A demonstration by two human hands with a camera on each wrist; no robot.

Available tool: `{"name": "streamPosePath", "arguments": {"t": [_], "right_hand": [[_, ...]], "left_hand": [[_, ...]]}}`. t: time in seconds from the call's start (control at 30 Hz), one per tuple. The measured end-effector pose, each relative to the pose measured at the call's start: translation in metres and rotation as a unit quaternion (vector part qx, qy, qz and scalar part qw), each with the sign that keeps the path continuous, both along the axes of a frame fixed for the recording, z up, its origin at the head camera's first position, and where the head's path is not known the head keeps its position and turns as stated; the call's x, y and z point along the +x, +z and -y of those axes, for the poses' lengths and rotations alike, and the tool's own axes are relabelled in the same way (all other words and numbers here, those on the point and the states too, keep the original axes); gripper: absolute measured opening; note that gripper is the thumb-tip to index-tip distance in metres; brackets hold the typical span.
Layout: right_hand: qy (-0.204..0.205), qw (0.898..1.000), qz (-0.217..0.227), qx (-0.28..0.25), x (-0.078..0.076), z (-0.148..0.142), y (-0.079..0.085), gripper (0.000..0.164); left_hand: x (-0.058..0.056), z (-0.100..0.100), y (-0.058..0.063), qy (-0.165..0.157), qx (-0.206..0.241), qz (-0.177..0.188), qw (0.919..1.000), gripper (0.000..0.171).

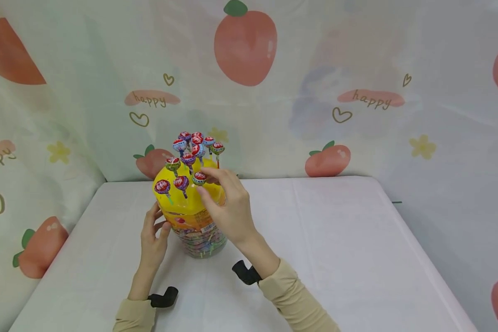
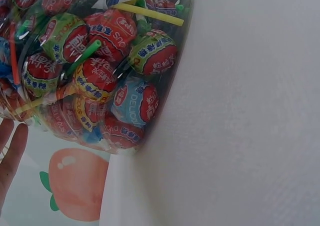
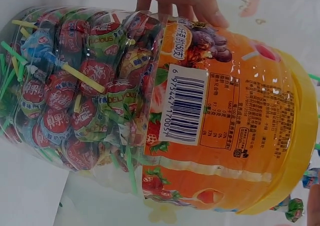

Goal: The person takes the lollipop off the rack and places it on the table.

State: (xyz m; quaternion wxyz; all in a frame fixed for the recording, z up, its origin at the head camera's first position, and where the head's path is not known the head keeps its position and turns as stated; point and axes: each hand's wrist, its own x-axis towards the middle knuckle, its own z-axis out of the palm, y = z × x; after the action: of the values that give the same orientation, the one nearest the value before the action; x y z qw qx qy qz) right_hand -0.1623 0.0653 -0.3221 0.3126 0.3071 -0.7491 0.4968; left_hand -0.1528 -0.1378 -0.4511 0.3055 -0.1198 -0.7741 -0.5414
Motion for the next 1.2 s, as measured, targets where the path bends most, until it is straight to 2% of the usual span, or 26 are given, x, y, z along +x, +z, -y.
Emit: {"name": "streamPosePath", "arguments": {"t": [0.17, 0.47, 0.53, 0.77, 0.87, 0.97, 1.07, 1.2], "right_hand": [[0.002, 1.0, 0.008, -0.012, 0.0, 0.002, 0.0, 0.035], [0.013, 0.999, 0.018, -0.05, -0.001, 0.005, 0.002, 0.033], [0.016, 0.998, 0.017, -0.059, -0.002, 0.005, 0.003, 0.033], [0.015, 0.995, 0.021, -0.098, 0.001, 0.0, 0.009, 0.032], [0.008, 0.992, 0.026, -0.121, 0.002, -0.003, 0.009, 0.033], [-0.003, 0.99, 0.034, -0.14, 0.002, -0.008, 0.004, 0.033], [-0.017, 0.987, 0.047, -0.151, 0.001, -0.014, -0.004, 0.032], [-0.035, 0.985, 0.064, -0.159, -0.002, -0.021, -0.017, 0.032]], "left_hand": [[-0.01, 0.006, -0.019, 0.002, 0.002, 0.019, 0.9998, 0.058], [-0.011, 0.008, -0.022, -0.001, -0.004, 0.011, 0.9999, 0.06], [-0.007, 0.005, -0.014, 0.0, -0.005, 0.009, 0.9999, 0.059], [-0.005, 0.003, -0.013, 0.002, 0.0, 0.015, 0.9999, 0.059], [0.004, -0.001, 0.002, 0.0, 0.002, 0.015, 0.9999, 0.058], [0.008, -0.002, 0.011, -0.002, 0.002, 0.022, 0.9997, 0.058], [0.009, -0.002, 0.013, -0.008, 0.003, 0.036, 0.9993, 0.058], [0.008, 0.0, 0.014, -0.018, 0.008, 0.037, 0.9991, 0.059]]}}
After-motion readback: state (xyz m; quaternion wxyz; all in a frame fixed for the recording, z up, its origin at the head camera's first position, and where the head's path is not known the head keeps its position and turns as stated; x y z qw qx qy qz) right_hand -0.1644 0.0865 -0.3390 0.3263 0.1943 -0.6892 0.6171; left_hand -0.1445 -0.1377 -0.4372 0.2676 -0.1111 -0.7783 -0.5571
